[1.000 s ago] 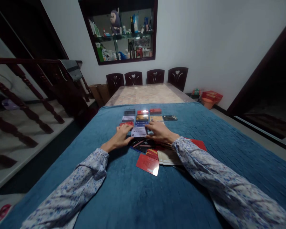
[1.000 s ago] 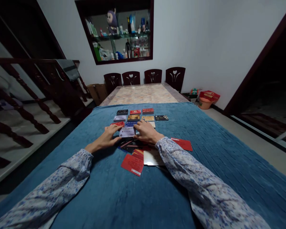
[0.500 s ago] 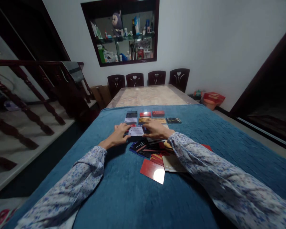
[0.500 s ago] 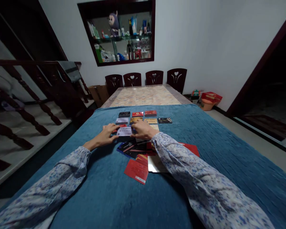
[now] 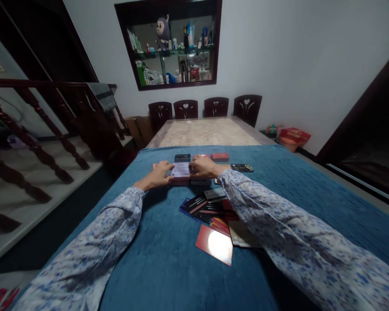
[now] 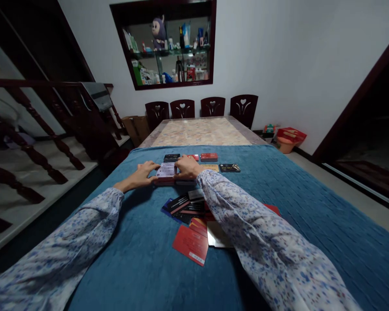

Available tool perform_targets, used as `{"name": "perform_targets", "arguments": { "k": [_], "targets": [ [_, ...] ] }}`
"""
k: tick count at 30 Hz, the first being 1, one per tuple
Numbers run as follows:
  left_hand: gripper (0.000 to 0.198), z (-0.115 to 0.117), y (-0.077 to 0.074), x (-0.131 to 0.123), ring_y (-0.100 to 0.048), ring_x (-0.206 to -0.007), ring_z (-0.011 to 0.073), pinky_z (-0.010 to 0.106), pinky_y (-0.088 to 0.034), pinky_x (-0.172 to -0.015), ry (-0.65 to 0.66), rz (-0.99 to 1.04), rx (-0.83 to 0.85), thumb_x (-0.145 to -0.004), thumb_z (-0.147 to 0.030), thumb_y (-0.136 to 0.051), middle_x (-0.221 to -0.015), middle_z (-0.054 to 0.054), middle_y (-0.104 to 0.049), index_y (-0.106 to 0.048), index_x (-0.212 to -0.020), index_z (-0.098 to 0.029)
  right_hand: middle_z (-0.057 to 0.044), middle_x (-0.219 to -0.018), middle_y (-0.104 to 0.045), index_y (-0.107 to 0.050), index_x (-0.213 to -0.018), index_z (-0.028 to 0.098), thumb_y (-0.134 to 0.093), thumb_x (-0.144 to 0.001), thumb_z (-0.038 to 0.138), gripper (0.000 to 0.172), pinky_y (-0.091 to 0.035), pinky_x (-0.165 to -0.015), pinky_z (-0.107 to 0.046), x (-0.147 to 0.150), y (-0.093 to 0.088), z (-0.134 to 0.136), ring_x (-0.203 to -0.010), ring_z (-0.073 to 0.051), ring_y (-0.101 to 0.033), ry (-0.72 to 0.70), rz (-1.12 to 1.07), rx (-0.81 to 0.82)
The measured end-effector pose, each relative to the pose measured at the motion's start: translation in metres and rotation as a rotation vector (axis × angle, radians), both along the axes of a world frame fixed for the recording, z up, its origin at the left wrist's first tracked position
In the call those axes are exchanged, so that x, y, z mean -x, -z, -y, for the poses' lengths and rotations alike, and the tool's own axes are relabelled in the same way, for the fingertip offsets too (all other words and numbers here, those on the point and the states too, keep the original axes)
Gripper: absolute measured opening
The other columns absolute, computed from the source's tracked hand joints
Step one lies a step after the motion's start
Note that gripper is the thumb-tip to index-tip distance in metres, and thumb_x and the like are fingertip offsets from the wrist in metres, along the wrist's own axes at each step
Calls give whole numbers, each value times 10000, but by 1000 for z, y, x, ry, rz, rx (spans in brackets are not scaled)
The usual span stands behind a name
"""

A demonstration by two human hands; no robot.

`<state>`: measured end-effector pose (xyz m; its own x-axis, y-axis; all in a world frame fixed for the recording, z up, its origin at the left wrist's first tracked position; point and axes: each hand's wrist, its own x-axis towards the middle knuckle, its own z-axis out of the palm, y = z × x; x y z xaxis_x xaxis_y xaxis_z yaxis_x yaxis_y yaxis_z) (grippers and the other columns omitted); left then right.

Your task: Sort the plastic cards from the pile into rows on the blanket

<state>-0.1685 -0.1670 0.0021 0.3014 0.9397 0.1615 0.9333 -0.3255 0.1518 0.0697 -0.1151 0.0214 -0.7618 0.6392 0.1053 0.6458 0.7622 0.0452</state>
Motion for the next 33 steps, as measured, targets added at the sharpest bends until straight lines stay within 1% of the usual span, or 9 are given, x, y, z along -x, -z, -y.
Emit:
{"name": "perform_targets", "arguments": {
  "k": [7, 12, 15, 21, 29, 33],
  "targets": [
    [445, -22, 2, 5, -508, -1200, 342, 525, -379, -1015, -26, -37, 8, -830, -310, -611, -1224, 124, -593, -633, -1267, -227, -176, -1222, -687, -751, -1142, 194, -713, -871, 444, 371, -495, -822, -359, 10, -2, -15, -1154, -337, -582, 41, 12, 16],
    [473, -34, 4, 8, -507, -1195, 356, 534, -379, -1006, -34, -66, 19, -804, -282, -614, -1217, 140, -595, -639, -1270, -206, -172, -1268, -678, -743, -1158, 212, -706, -869, 451, 376, -506, -878, -400, 14, -2, -26, -1207, -354, -571, 69, 30, 36],
    [471, -42, 7, 10, -503, -1192, 365, 539, -386, -1000, -42, -65, 10, -798, -269, -613, -1213, 141, -604, -649, -1265, -218, -184, -1282, -676, -728, -1193, 202, -700, -872, 427, 393, -507, -899, -430, 18, -1, -33, -1228, -370, -565, 74, 47, 51],
    [465, -59, 9, 7, -500, -1206, 377, 559, -402, -1003, -76, -119, 52, -803, -246, -606, -1247, 148, -609, -654, -1266, -236, -172, -1274, -694, -745, -1143, 197, -691, -869, 438, 369, -492, -938, -446, 24, 3, -44, -1230, -363, -570, 95, 78, 67],
    [452, -68, 6, 3, -519, -1223, 411, 605, -400, -1018, -98, -140, 132, -787, -234, -596, -1243, 175, -628, -679, -1230, -197, -164, -1259, -716, -766, -1140, 212, -708, -855, 429, 363, -503, -942, -426, 31, 0, -49, -1205, -342, -607, 111, 114, 93],
    [440, -73, 10, 4, -533, -1203, 397, 591, -421, -1008, -100, -147, 140, -786, -241, -594, -1225, 161, -643, -681, -1216, -210, -166, -1264, -717, -774, -1137, 214, -720, -850, 423, 359, -506, -958, -435, 33, -2, -50, -1213, -346, -614, 115, 131, 110]
  ]
}}
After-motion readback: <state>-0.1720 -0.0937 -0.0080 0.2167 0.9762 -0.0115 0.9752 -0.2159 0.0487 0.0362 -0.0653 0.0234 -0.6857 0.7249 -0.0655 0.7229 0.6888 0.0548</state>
